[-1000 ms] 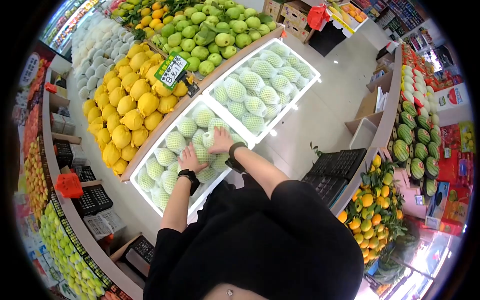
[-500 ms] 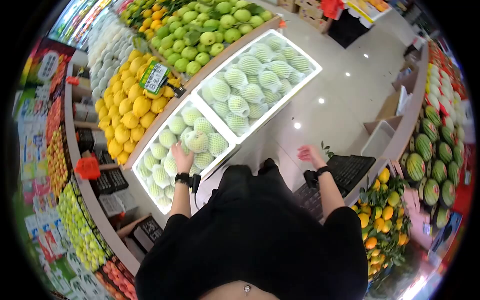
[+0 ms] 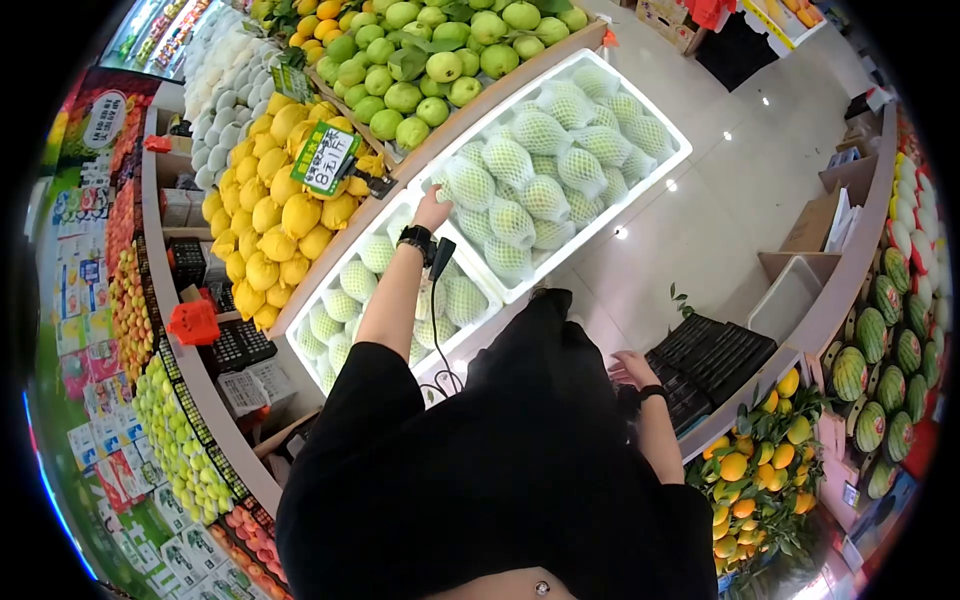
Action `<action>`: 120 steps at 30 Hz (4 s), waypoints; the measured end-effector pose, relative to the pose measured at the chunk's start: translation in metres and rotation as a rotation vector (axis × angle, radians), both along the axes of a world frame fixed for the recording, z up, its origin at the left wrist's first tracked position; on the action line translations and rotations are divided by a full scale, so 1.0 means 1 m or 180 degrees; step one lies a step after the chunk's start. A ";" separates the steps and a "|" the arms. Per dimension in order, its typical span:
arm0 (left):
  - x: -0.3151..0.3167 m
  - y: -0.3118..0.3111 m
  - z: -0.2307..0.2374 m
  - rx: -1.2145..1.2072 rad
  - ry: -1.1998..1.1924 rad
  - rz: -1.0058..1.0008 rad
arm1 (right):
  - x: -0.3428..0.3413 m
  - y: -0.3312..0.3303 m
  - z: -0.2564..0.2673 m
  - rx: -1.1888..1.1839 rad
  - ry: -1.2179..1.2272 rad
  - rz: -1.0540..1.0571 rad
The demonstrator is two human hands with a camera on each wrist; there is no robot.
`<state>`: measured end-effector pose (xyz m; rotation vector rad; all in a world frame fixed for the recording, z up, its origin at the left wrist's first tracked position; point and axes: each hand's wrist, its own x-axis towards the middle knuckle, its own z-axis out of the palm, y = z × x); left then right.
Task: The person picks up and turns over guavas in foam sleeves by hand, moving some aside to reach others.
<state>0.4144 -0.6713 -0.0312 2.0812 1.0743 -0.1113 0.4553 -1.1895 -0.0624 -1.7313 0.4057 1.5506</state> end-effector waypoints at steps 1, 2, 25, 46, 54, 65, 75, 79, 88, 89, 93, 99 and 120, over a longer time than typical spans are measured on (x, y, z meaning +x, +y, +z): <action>0.008 0.007 -0.012 0.0149 0.0073 0.0066 | 0.005 0.000 0.003 -0.0233 -0.0347 -0.0254; 0.015 0.014 -0.025 0.0158 -0.0054 0.0267 | 0.010 -0.003 0.006 -0.0305 -0.0579 -0.0397; 0.062 0.044 -0.054 -0.0328 0.0887 0.0956 | 0.079 0.093 0.010 -0.0148 -0.0548 0.0349; 0.008 -0.043 -0.040 0.0154 0.0028 0.0274 | 0.120 0.110 -0.007 -0.0225 -0.0563 0.1154; 0.022 -0.139 -0.005 0.0956 0.0138 -0.0389 | 0.175 0.123 -0.009 0.0160 -0.0549 0.1663; 0.076 -0.130 0.022 -0.0002 0.2352 -0.1092 | 0.311 0.052 -0.005 0.0447 -0.0667 -0.0136; 0.074 -0.188 -0.003 0.0679 0.1430 0.0626 | 0.367 -0.007 -0.068 -0.0070 -0.0256 -0.0045; 0.092 -0.231 0.004 0.1375 0.1039 0.0125 | 0.365 0.041 -0.055 0.0292 -0.0412 0.0489; 0.117 -0.221 0.001 0.0892 0.1276 -0.0111 | 0.338 0.080 -0.017 0.0410 -0.0605 0.1465; 0.115 -0.218 0.007 0.0730 0.1310 -0.0176 | 0.336 0.076 -0.014 0.0278 -0.0578 0.1440; 0.110 -0.215 0.008 0.0612 0.1348 -0.0229 | 0.329 0.053 -0.018 -0.0118 -0.0459 0.1314; 0.110 -0.221 -0.041 0.1357 0.1723 -0.0328 | 0.317 0.054 -0.025 -0.0083 -0.0478 0.1685; -0.130 -0.255 0.026 -0.0816 0.0492 0.1066 | 0.158 0.331 0.037 0.0507 -0.3708 0.4346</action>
